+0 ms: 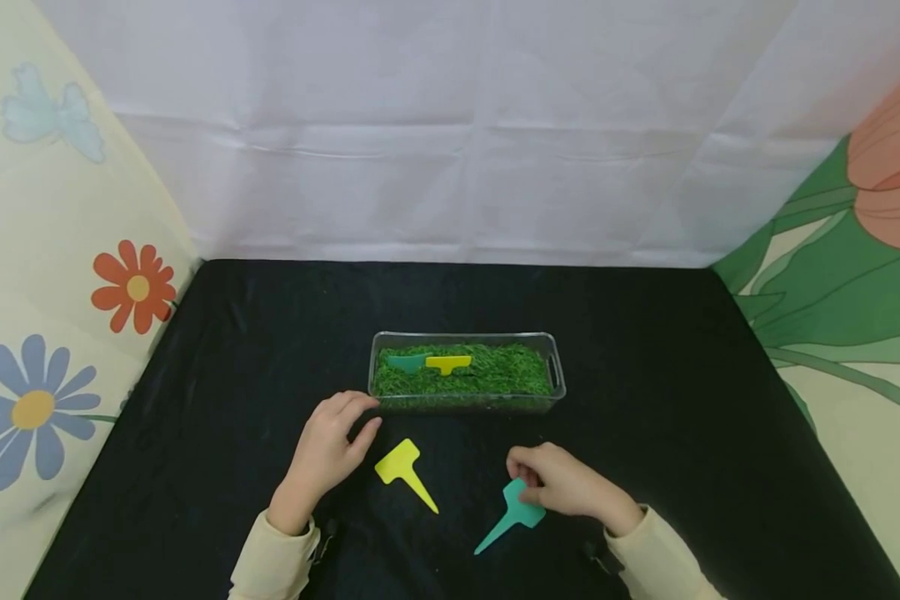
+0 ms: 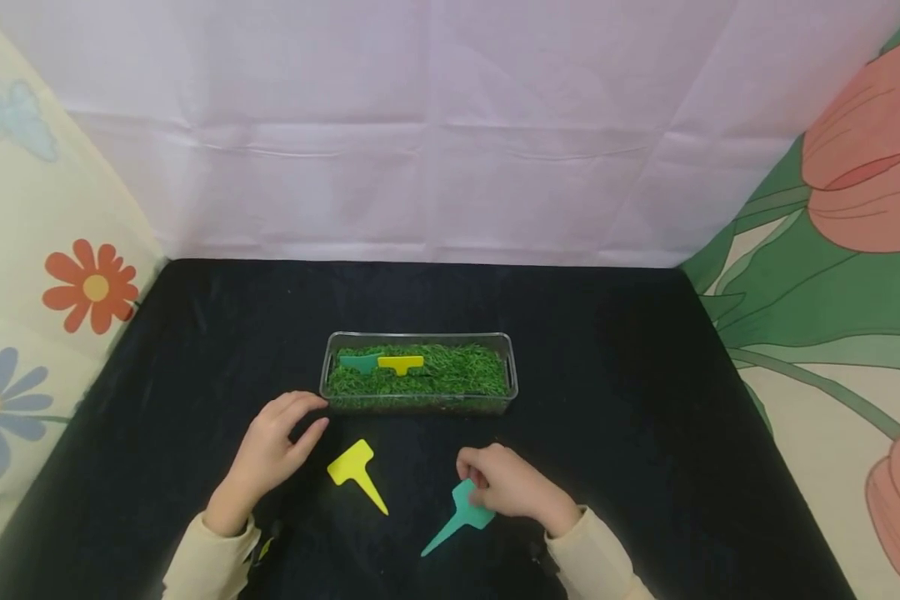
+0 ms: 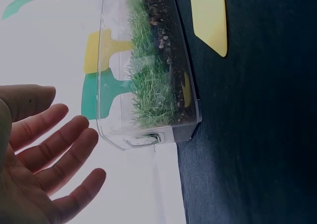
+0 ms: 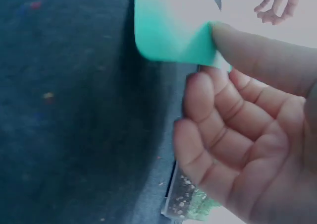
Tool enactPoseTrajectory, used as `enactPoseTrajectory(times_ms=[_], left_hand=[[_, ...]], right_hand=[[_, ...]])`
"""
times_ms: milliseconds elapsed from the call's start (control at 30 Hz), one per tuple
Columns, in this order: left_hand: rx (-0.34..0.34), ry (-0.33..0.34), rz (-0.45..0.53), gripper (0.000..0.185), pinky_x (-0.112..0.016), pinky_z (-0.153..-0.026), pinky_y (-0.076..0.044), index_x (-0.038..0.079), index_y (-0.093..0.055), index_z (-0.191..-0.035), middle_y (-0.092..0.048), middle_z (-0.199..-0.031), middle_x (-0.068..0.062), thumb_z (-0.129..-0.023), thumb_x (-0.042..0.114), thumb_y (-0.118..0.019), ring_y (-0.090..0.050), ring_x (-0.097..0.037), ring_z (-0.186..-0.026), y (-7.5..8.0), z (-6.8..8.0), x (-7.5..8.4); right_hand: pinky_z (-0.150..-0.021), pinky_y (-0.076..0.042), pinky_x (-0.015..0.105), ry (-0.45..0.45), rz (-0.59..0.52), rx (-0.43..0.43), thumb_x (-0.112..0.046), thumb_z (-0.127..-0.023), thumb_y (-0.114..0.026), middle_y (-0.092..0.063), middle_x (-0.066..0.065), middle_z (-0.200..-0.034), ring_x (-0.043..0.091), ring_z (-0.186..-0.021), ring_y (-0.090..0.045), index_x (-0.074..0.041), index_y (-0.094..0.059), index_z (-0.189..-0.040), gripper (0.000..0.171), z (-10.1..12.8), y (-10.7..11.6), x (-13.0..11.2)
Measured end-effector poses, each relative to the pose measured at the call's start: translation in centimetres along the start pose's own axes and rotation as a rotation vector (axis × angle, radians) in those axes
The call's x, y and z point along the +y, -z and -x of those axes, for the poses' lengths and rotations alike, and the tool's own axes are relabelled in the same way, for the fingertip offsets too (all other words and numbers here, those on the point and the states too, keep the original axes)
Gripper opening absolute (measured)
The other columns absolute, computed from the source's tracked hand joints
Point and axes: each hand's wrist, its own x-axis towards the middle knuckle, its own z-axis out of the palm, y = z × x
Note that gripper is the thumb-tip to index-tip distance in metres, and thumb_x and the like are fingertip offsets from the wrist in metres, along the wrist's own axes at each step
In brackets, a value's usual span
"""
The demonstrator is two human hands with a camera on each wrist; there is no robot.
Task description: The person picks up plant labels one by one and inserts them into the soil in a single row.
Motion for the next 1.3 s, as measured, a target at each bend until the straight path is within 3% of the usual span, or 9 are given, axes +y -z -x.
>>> enactPoseTrajectory(times_ms=[133,333,667,933,1167,1300], left_hand=[[-0.019,-0.003,0.001,0.022,-0.036,-0.07,-0.049,0.003,-0.065,-0.093,-0.064,-0.088,-0.005,-0.072,0.006,-0.074,-0.059,-0.018,-0.079,-0.2,-0.1,0.3],[-0.084,-0.018,0.048,0.022,-0.034,-0.072,-0.049,0.004,-0.065,-0.094,-0.065,-0.092,-0.004,-0.074,0.007,-0.073,-0.059,-0.017,-0.083,-1.0,-0.2,1.3],[-0.357,-0.117,0.109,0.02,-0.031,-0.074,-0.048,0.008,-0.065,-0.101,-0.063,-0.096,0.0,-0.082,0.016,-0.067,-0.059,-0.014,-0.085,-4.2,-1.1,4.3],[-0.511,-0.148,0.154,0.021,-0.023,-0.075,-0.047,0.008,-0.064,-0.105,-0.062,-0.097,-0.001,-0.087,0.018,-0.061,-0.059,-0.012,-0.085,-6.1,-1.2,5.1],[-0.563,-0.154,0.185,0.023,-0.02,-0.073,-0.046,0.007,-0.063,-0.107,-0.062,-0.097,-0.002,-0.09,0.022,-0.058,-0.059,-0.011,-0.083,-6.6,-1.3,5.3],[-0.564,-0.168,0.193,0.022,-0.018,-0.068,-0.045,0.007,-0.064,-0.105,-0.062,-0.092,-0.001,-0.089,0.021,-0.06,-0.058,-0.01,-0.077,-6.6,-1.6,5.5]], right_hand=[[-0.052,-0.039,0.019,0.078,-0.007,0.076,0.002,-0.083,-0.06,-0.047,-0.012,-0.067,0.0,-0.057,-0.042,-0.012,-0.052,-0.082,0.016,-0.1,0.3,0.1],[-0.055,-0.045,0.021,0.117,-0.007,0.169,0.0,-0.083,-0.062,-0.053,-0.01,-0.072,0.001,-0.062,-0.049,-0.012,-0.053,-0.082,0.015,-0.2,0.6,-0.1],[-0.057,-0.045,0.022,0.139,0.004,0.227,0.0,-0.084,-0.061,-0.053,-0.009,-0.075,0.002,-0.064,-0.05,-0.013,-0.053,-0.083,0.016,-0.9,1.2,-0.7],[-0.057,-0.046,0.023,0.147,-0.003,0.247,-0.001,-0.085,-0.061,-0.054,-0.008,-0.075,0.003,-0.064,-0.051,-0.013,-0.053,-0.083,0.015,-1.1,1.4,-1.0],[-0.059,-0.047,0.023,0.175,0.017,0.28,-0.002,-0.084,-0.062,-0.055,-0.008,-0.078,0.003,-0.067,-0.054,-0.013,-0.053,-0.084,0.014,-1.0,1.6,-1.1],[-0.059,-0.047,0.023,0.188,0.024,0.301,-0.012,-0.088,-0.06,-0.055,-0.008,-0.078,0.003,-0.067,-0.054,-0.01,-0.055,-0.084,0.007,-1.0,2.0,-1.4]])
